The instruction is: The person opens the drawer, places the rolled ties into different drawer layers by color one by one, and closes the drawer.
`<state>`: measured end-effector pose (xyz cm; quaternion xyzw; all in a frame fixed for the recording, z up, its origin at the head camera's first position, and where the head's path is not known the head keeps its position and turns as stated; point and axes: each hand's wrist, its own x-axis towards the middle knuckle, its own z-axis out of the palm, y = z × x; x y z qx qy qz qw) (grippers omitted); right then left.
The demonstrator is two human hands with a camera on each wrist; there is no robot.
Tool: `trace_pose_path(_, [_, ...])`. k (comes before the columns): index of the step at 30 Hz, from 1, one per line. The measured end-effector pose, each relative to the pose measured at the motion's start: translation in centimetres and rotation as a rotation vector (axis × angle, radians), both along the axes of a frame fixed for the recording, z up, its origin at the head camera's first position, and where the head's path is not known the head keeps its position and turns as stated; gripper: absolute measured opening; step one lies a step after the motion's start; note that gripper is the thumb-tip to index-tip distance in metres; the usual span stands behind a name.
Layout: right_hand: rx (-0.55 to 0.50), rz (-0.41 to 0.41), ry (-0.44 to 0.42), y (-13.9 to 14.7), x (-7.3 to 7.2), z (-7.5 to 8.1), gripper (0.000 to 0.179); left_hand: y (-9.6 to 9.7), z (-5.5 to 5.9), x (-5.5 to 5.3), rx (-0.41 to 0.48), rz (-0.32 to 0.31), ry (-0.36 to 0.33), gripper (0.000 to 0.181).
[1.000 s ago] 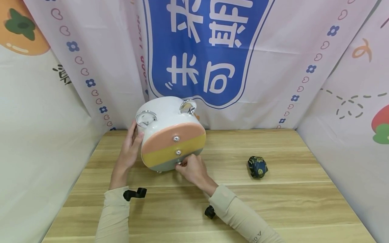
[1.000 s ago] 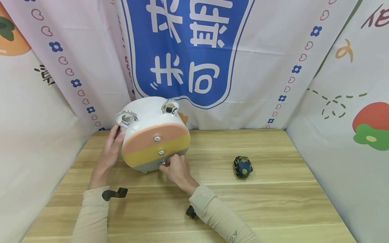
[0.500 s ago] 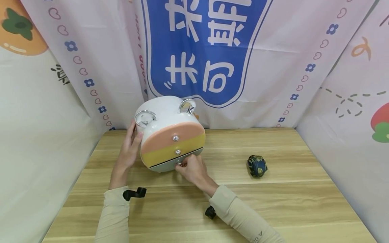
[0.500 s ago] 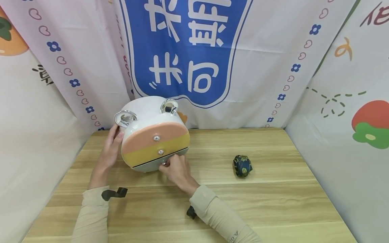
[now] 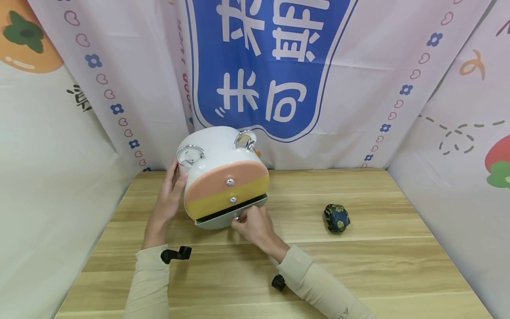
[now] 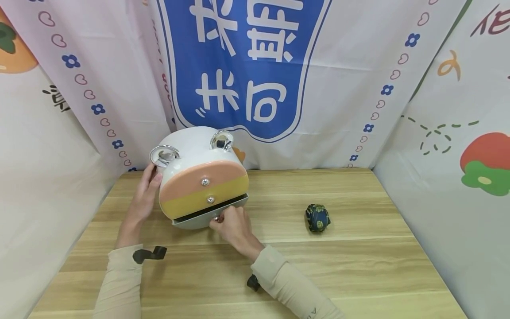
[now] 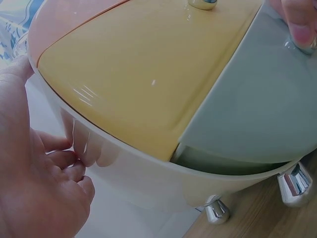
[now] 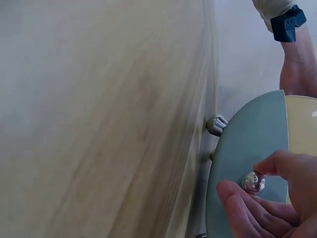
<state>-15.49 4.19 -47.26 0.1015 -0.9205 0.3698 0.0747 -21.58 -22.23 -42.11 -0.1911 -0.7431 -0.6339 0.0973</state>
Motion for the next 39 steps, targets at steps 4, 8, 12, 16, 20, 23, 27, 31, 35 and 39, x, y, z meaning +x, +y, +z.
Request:
trace_pose_path(4, [-0.006, 0.006, -0.002, 0.3, 0.5, 0.2, 0.038, 0.0, 0.0, 0.0, 0.003, -0.007, 0.007, 0.070])
trace_pose_path(8, [-0.005, 0.016, 0.004, 0.5, 0.9, 0.2, 0.036, 0.1, 0.1, 0.1, 0.000, -0.004, 0.006, 0.070])
trace_pose_path(12, [-0.008, 0.028, 0.014, 0.8, 1.2, 0.1, 0.034, 0.2, 0.1, 0.0, 0.007, -0.003, 0.006, 0.070])
trace_pose_path(16, [-0.007, 0.033, 0.010, 1.0, 1.5, 0.1, 0.031, 0.2, 0.0, 0.0, 0.016, -0.005, 0.006, 0.070])
trace_pose_path(20, [-0.010, 0.038, 0.003, 1.1, 1.9, 0.1, 0.028, 0.2, 0.0, 0.0, 0.018, -0.003, 0.005, 0.070])
trace_pose_path(23, [-0.011, 0.042, -0.002, 1.2, 2.1, 0.1, 0.027, 0.2, 0.1, 0.0, 0.017, -0.004, 0.004, 0.070])
trace_pose_path(27, [0.003, 0.038, -0.001, 1.3, 2.5, 0.3, 0.027, 0.1, 0.1, 0.0, 0.016, -0.004, 0.004, 0.070])
trace_pose_path(31, [0.014, 0.034, 0.000, 1.5, 2.8, 0.3, 0.026, 0.2, 0.0, 0.0, 0.020, -0.007, 0.009, 0.070])
trace_pose_path(35, [0.016, 0.037, 0.008, 1.6, 3.1, 0.3, 0.024, 0.2, 0.0, -0.1, 0.030, -0.015, 0.018, 0.070])
trace_pose_path(39, [0.007, 0.047, 0.006, 1.7, 3.3, 0.4, 0.024, 0.2, -0.1, -0.1, 0.033, -0.020, 0.026, 0.070])
